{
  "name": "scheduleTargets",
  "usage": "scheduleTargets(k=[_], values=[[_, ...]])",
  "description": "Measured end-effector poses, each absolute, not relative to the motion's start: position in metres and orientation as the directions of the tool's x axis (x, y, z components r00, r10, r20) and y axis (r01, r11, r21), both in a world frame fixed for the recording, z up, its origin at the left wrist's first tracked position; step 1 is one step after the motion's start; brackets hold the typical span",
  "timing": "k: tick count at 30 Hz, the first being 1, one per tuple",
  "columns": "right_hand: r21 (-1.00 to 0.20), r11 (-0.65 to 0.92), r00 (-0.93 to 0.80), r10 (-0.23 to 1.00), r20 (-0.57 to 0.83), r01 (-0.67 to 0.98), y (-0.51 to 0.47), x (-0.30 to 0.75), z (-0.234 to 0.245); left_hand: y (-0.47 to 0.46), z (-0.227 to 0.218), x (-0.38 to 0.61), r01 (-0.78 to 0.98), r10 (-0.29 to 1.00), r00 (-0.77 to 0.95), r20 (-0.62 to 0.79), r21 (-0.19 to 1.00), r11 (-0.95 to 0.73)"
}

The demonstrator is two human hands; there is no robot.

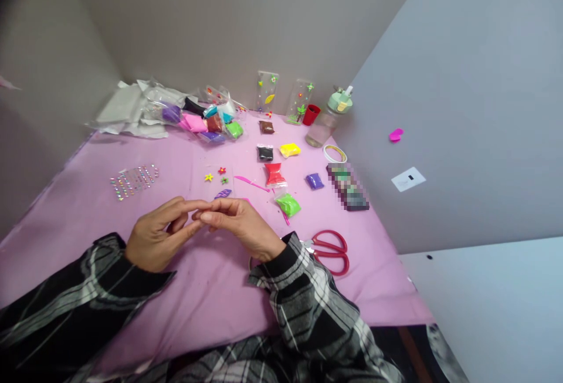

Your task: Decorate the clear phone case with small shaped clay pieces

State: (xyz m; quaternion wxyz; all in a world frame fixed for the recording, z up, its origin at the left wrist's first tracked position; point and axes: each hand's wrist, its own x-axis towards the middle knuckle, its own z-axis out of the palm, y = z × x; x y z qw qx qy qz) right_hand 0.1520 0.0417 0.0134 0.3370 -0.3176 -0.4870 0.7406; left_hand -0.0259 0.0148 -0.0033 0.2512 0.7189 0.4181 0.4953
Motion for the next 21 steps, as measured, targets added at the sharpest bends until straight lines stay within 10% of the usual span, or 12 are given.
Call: scheduleTargets(k=[9,21], values=[[-0.924,-0.323,-0.588,0.795,-0.147,-0.205,0.0414,0.1521,0.0155,0.0151,-0.0011,-0.0248,0.329,0.878,0.107,0.466,0.817,-0.473],[-0.982,-0.039,-0.374,0.927,0.034,-0.185,0.0393,0.15,0.0201,0.0214,0.0015,-0.0318,0.062,0.993,0.11,0.033,0.997,-0.04]])
